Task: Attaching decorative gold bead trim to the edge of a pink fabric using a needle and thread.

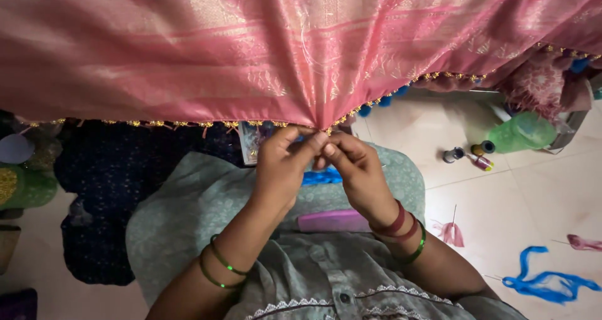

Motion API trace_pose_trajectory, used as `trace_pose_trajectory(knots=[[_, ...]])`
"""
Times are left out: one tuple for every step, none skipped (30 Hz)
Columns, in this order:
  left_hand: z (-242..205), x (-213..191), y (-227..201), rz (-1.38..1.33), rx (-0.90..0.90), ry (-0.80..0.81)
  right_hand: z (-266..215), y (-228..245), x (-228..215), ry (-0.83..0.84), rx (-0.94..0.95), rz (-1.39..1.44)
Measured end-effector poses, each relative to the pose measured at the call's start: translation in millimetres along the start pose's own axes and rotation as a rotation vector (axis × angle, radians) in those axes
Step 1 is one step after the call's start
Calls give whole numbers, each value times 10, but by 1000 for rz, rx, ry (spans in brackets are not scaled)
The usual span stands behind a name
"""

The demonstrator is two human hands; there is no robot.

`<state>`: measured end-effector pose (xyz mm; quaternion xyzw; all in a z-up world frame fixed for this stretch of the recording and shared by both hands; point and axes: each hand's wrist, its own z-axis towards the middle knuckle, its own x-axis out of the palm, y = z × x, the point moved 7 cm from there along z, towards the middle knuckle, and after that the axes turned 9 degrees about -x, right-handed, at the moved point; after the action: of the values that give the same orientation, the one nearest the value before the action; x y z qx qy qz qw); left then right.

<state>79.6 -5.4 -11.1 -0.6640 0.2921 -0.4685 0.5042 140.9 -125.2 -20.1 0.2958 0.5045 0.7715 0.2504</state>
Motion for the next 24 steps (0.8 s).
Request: trace_pose_trajectory(knots=[[9,-3,8,-63,-53,-4,7,-1,16,8,34,46],[14,1,19,-127,-107,-6,9,1,29,14,68,90],[14,-3,29,-126,-108,-5,-11,-35,2,12,67,91],[14,-8,26,-132,-95,1,-30,-64,-20,18,52,68],[14,-13,23,-138,-81,6,-48,-93,-41,23,37,45],[20,-33,47,-136,-84,8,-43,-53,-18,20,37,47],[24,-49,51,-107,-58,18,-52,-67,1,-2,115,83],[25,-60,60,-80,-32,28,-68,-79,17,-24,195,117],[24,-37,11,-80,-35,30,-69,-112,-9,-27,196,117],[5,1,-22,-51,-53,52,-73,-116,-42,-27,151,35],[-16,33,-53,-23,-71,74,-82,-123,-69,-26,107,-48],[-9,26,-54,-26,-79,68,-83,-137,-72,-25,118,-46],[-1,36,-49,-36,-93,92,-72,-107,-52,5,55,-39],[-2,52,-32,-49,-110,116,-79,-75,-39,35,-3,-32],[9,47,-42,-56,-122,110,-69,-66,-34,34,12,-32],[7,60,-52,-69,-107,119,-79,-52,-38,35,16,-51],[8,68,-55,-83,-93,129,-90,-46,-43,37,21,-70],[-13,58,-54,-94,-116,121,-134,-68,-70,31,47,-70],[-34,51,-104,-72,-62,126,-175,-87,-82,48,63,-87],[-39,35,-166,-48,-3,129,-189,-112,-89,70,74,-102],[-57,27,-181,-56,-21,119,-255,-33,-98,69,96,-100],[-61,9,-259,-9,20,120,-261,125,-81,113,-22,-348],[-68,-7,-343,38,60,121,-275,285,-42,159,-143,-594],[-51,-51,-290,37,55,114,-397,173,-139,163,-136,-590]])
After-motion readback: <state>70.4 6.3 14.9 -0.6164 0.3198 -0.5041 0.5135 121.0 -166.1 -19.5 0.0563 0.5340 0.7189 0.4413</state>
